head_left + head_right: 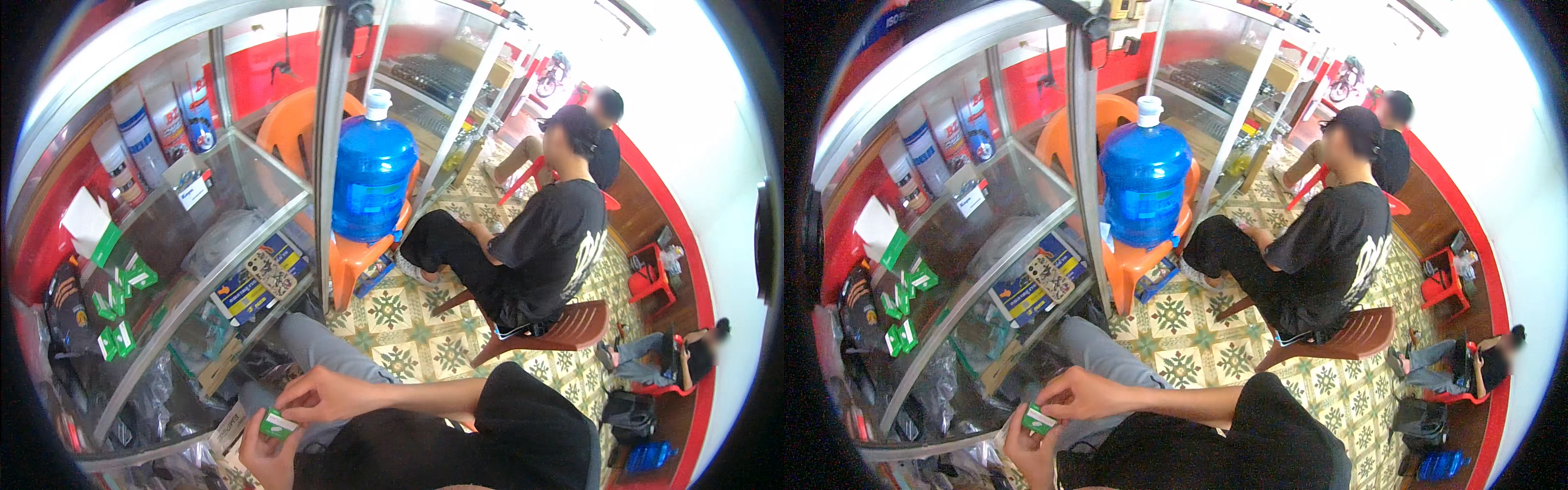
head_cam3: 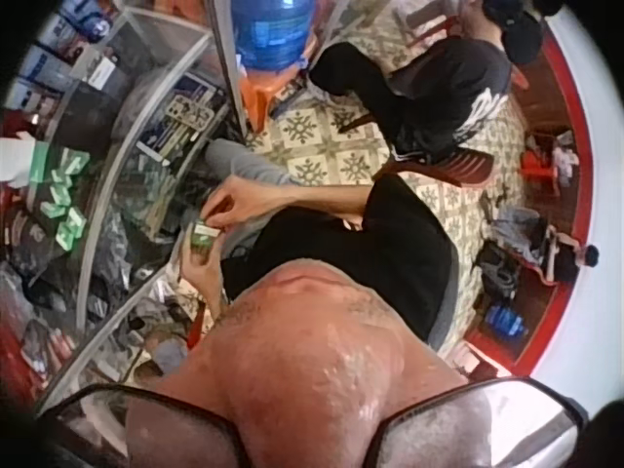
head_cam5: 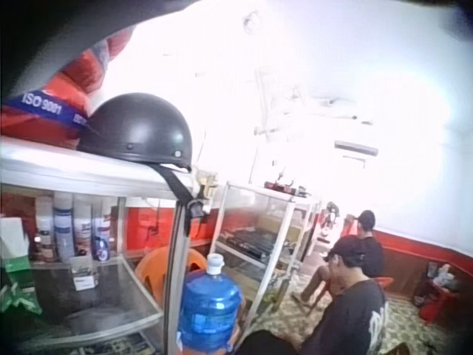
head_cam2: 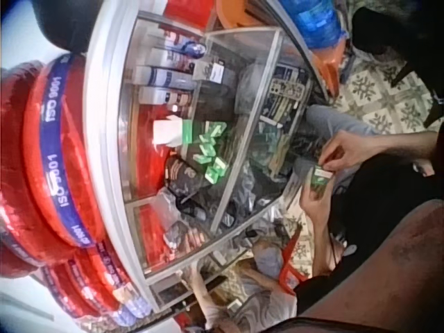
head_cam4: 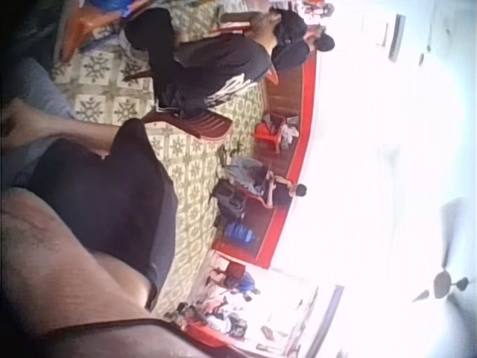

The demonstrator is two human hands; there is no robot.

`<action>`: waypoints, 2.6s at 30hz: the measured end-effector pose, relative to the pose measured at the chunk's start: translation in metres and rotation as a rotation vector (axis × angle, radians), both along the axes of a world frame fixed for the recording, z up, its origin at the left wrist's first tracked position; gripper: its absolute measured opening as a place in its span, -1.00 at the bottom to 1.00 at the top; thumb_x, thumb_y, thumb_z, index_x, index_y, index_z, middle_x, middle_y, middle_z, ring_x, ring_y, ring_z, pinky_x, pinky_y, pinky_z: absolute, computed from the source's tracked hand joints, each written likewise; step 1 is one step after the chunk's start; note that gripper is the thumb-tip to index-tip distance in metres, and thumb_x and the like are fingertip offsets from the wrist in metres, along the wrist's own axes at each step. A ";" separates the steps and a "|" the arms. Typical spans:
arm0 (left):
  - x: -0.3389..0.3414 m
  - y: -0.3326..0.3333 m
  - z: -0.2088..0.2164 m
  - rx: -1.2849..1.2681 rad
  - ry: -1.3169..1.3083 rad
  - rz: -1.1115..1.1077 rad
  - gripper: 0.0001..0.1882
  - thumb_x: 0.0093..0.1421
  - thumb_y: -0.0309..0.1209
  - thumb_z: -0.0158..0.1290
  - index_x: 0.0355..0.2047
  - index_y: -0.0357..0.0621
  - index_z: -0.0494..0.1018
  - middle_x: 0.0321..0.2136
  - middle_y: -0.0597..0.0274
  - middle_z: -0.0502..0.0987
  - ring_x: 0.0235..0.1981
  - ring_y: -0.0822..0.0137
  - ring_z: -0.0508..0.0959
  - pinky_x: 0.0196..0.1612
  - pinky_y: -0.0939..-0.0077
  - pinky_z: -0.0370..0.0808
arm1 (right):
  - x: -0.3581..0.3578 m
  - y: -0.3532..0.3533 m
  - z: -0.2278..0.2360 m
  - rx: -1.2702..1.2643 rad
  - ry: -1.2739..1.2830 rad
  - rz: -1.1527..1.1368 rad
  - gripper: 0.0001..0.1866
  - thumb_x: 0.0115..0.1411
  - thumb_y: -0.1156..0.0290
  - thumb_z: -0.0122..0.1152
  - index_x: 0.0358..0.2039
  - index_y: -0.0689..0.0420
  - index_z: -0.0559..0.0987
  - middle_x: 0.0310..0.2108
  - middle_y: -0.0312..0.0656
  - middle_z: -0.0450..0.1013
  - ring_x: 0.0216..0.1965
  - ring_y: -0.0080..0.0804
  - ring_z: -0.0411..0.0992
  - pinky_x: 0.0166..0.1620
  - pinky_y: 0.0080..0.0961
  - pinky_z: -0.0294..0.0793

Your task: The person sits in a shop and repeatedly picks up small green and white boxes from a glass display counter. They open the boxes, remove the contents, and place the empty boxes back on the counter in a pile.

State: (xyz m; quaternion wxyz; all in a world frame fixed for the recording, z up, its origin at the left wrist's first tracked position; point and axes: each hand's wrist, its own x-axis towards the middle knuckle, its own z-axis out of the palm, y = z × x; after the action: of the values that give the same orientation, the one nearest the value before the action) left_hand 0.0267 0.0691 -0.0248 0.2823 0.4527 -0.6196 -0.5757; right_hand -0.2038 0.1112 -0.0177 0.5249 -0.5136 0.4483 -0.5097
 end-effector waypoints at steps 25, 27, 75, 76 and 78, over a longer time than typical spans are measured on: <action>0.002 -0.002 0.007 -0.309 -0.194 -0.142 -0.43 0.23 -0.51 0.45 0.25 -0.22 0.58 0.32 -0.09 0.46 0.06 0.04 0.67 0.01 0.24 0.74 | -0.007 0.006 0.001 -0.045 0.068 0.065 -0.74 0.36 0.47 0.35 -0.05 0.40 0.72 -0.23 -0.08 0.67 -0.21 -0.52 0.63 -0.18 -0.54 0.65; 0.004 -0.002 0.005 -0.310 -0.172 -0.137 -0.42 0.23 -0.51 0.45 0.26 -0.20 0.58 0.34 -0.09 0.44 0.06 0.05 0.68 0.01 0.24 0.74 | -0.006 0.006 0.002 -0.031 0.051 0.067 -0.74 0.36 0.47 0.34 -0.05 0.40 0.71 -0.23 -0.09 0.67 -0.21 -0.52 0.63 -0.18 -0.55 0.65; 0.010 -0.005 -0.034 -0.173 0.266 0.008 -0.28 0.04 -0.82 0.35 0.26 -0.47 0.42 0.04 0.08 0.54 0.02 0.21 0.63 0.04 0.33 0.67 | -0.001 0.001 0.006 0.047 -0.081 0.096 -0.76 0.40 0.49 0.35 -0.01 0.37 0.70 -0.17 -0.15 0.64 -0.13 -0.56 0.57 -0.13 -0.54 0.62; 0.010 -0.004 -0.032 -0.162 0.250 0.021 -0.27 0.03 -0.83 0.36 0.25 -0.47 0.43 0.04 0.09 0.53 0.05 0.21 0.62 0.07 0.31 0.65 | 0.000 0.001 0.005 0.067 -0.106 0.093 -0.76 0.40 0.49 0.35 -0.01 0.37 0.70 -0.18 -0.15 0.64 -0.13 -0.57 0.57 -0.13 -0.54 0.63; 0.008 -0.001 -0.028 -0.140 0.218 0.047 -0.27 0.01 -0.83 0.38 0.24 -0.46 0.44 0.05 0.11 0.50 0.10 0.20 0.59 0.13 0.29 0.61 | 0.001 0.000 0.005 0.052 -0.076 0.091 -0.75 0.40 0.48 0.35 0.00 0.37 0.70 -0.17 -0.14 0.65 -0.14 -0.57 0.58 -0.13 -0.56 0.63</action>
State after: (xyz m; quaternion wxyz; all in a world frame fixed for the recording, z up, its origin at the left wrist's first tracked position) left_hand 0.0347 0.0681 -0.0529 0.3921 0.3811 -0.6131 -0.5702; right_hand -0.2032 0.1115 -0.0130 0.5773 -0.5001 0.4172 -0.4925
